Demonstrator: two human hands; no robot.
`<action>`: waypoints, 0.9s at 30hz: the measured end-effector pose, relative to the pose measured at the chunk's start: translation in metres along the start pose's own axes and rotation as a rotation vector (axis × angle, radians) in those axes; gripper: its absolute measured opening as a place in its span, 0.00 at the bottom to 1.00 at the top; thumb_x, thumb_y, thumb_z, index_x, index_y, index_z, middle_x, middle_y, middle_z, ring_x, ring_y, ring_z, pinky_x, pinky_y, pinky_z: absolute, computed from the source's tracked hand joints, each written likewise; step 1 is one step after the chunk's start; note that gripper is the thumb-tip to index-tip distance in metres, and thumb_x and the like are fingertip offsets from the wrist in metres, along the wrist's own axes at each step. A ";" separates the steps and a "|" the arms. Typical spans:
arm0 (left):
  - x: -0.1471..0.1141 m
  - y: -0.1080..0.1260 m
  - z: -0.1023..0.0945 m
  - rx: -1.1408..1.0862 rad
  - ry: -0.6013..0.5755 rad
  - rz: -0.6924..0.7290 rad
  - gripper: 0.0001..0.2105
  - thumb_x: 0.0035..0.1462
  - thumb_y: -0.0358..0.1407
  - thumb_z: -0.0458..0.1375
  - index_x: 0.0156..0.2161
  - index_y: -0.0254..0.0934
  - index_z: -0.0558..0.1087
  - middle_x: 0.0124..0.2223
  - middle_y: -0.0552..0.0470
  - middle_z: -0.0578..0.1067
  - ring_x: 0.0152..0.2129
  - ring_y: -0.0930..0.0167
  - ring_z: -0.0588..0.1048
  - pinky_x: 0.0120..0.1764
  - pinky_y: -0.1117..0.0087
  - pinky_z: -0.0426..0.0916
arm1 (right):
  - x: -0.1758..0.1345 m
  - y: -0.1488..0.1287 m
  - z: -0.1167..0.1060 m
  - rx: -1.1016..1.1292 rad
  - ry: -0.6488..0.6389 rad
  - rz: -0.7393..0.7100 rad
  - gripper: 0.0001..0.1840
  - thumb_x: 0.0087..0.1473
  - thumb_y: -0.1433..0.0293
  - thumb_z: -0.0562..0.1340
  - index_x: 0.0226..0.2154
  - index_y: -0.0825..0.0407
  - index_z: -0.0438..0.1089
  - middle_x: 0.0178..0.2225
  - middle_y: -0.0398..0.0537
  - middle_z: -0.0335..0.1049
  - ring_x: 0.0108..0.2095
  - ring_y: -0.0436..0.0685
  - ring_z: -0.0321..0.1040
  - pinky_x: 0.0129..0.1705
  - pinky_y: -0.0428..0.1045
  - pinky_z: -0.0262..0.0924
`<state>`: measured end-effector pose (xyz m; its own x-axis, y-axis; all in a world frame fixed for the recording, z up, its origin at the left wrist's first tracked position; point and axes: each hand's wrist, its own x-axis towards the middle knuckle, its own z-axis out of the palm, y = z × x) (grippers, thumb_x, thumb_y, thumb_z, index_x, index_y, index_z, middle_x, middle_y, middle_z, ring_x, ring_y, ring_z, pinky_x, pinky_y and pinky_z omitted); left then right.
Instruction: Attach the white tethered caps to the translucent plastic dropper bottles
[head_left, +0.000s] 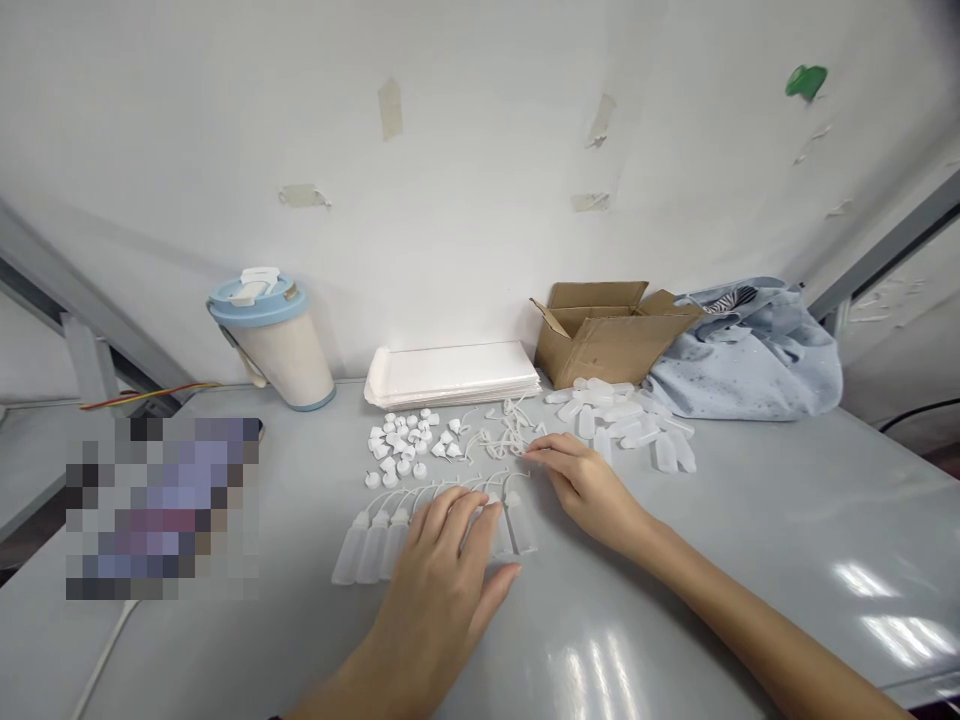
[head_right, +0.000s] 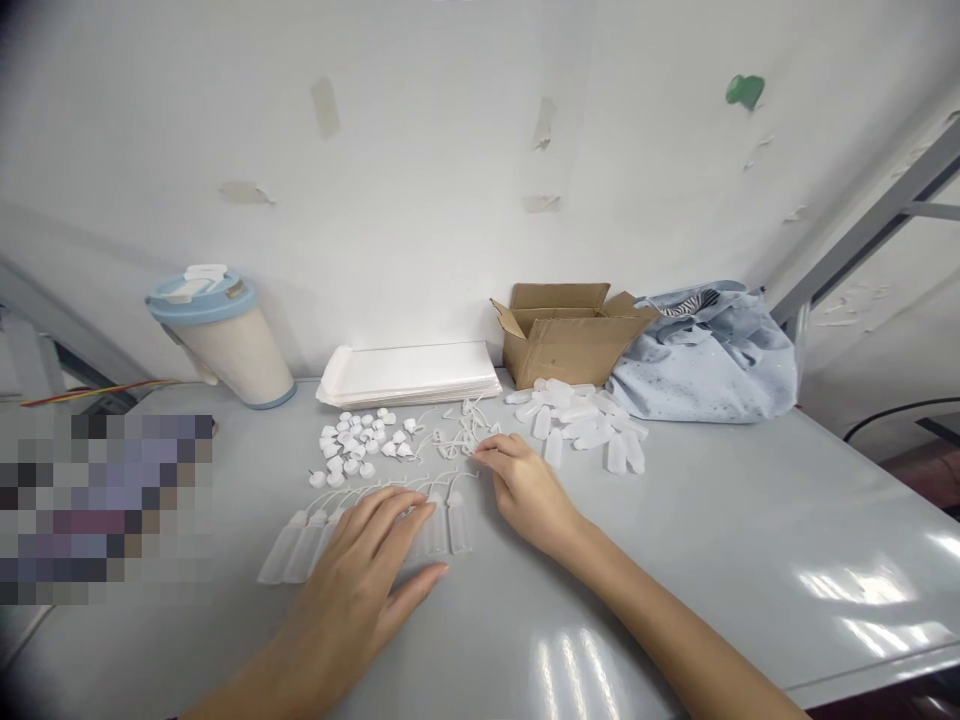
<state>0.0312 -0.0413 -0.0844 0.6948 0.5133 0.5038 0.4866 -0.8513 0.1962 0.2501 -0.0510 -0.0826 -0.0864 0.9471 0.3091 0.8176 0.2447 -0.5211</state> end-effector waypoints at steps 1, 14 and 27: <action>0.000 0.000 -0.001 0.006 -0.007 0.004 0.14 0.62 0.36 0.51 0.50 0.31 0.65 0.47 0.40 0.72 0.46 0.58 0.69 0.46 0.52 0.68 | 0.000 0.000 -0.001 0.026 0.021 0.008 0.21 0.55 0.82 0.49 0.40 0.55 0.74 0.42 0.55 0.72 0.43 0.60 0.68 0.45 0.57 0.65; 0.002 0.005 -0.004 0.113 -0.227 0.284 0.18 0.63 0.42 0.50 0.54 0.35 0.66 0.58 0.51 0.69 0.55 0.57 0.65 0.47 0.52 0.67 | 0.005 -0.017 -0.026 0.365 0.173 0.317 0.11 0.52 0.66 0.57 0.33 0.51 0.73 0.36 0.49 0.72 0.34 0.55 0.66 0.29 0.48 0.59; 0.001 0.005 -0.001 0.111 -0.180 0.274 0.15 0.63 0.39 0.52 0.51 0.34 0.68 0.55 0.47 0.72 0.52 0.58 0.68 0.48 0.53 0.66 | 0.004 -0.022 -0.028 0.363 0.189 0.322 0.10 0.52 0.64 0.58 0.31 0.51 0.73 0.32 0.47 0.71 0.32 0.54 0.65 0.28 0.47 0.58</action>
<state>0.0338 -0.0455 -0.0816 0.8849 0.2868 0.3670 0.3171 -0.9481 -0.0236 0.2480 -0.0584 -0.0475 0.2683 0.9405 0.2084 0.5326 0.0354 -0.8456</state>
